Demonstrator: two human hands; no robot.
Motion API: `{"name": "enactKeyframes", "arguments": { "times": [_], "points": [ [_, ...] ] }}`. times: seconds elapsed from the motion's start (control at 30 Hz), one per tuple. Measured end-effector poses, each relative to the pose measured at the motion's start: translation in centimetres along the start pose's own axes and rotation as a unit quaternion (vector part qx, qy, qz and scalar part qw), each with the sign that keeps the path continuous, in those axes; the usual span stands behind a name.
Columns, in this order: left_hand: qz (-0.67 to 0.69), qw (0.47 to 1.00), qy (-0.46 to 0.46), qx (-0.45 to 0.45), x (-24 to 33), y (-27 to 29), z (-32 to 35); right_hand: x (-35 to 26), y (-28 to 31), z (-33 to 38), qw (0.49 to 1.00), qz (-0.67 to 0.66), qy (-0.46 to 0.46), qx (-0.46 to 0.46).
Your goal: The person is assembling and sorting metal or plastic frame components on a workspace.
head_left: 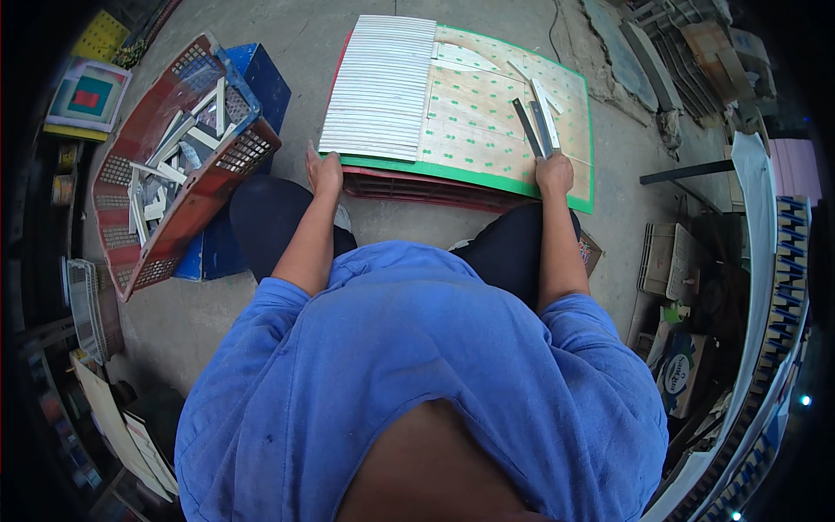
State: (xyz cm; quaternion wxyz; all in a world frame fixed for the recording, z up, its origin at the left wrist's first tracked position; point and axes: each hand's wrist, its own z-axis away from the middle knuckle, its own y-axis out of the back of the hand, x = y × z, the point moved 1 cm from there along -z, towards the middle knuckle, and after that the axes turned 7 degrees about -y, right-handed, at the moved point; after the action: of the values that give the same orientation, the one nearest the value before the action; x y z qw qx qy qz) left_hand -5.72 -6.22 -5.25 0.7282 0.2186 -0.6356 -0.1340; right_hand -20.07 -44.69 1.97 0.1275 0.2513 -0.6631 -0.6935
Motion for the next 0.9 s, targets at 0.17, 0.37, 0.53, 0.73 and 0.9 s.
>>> {"name": "enactKeyframes", "arguments": {
  "times": [0.17, 0.37, 0.53, 0.73, 0.9],
  "points": [
    [0.024, 1.000, 0.010, 0.003, 0.9, 0.5, 0.3, 0.3, -0.3, -0.7, 0.999, -0.047, -0.003, 0.004],
    [0.086, 0.995, 0.031, 0.028, 1.4, 1.0, 0.7, 0.6, -0.6, -0.8, 0.997, -0.071, 0.004, -0.031],
    [0.092, 0.993, 0.060, 0.045, 2.3, 1.4, 1.4, 1.0, -1.1, -0.5, 0.996, -0.086, 0.020, -0.022],
    [0.130, 0.985, 0.051, 0.103, 0.6, 1.2, 0.5, -4.2, -0.2, 3.5, 0.946, -0.207, 0.247, 0.027],
    [0.316, 0.930, 0.108, 0.157, 1.5, 1.8, 1.4, -12.5, -1.1, 13.3, 0.845, -0.240, 0.472, -0.083]
  ]
}}
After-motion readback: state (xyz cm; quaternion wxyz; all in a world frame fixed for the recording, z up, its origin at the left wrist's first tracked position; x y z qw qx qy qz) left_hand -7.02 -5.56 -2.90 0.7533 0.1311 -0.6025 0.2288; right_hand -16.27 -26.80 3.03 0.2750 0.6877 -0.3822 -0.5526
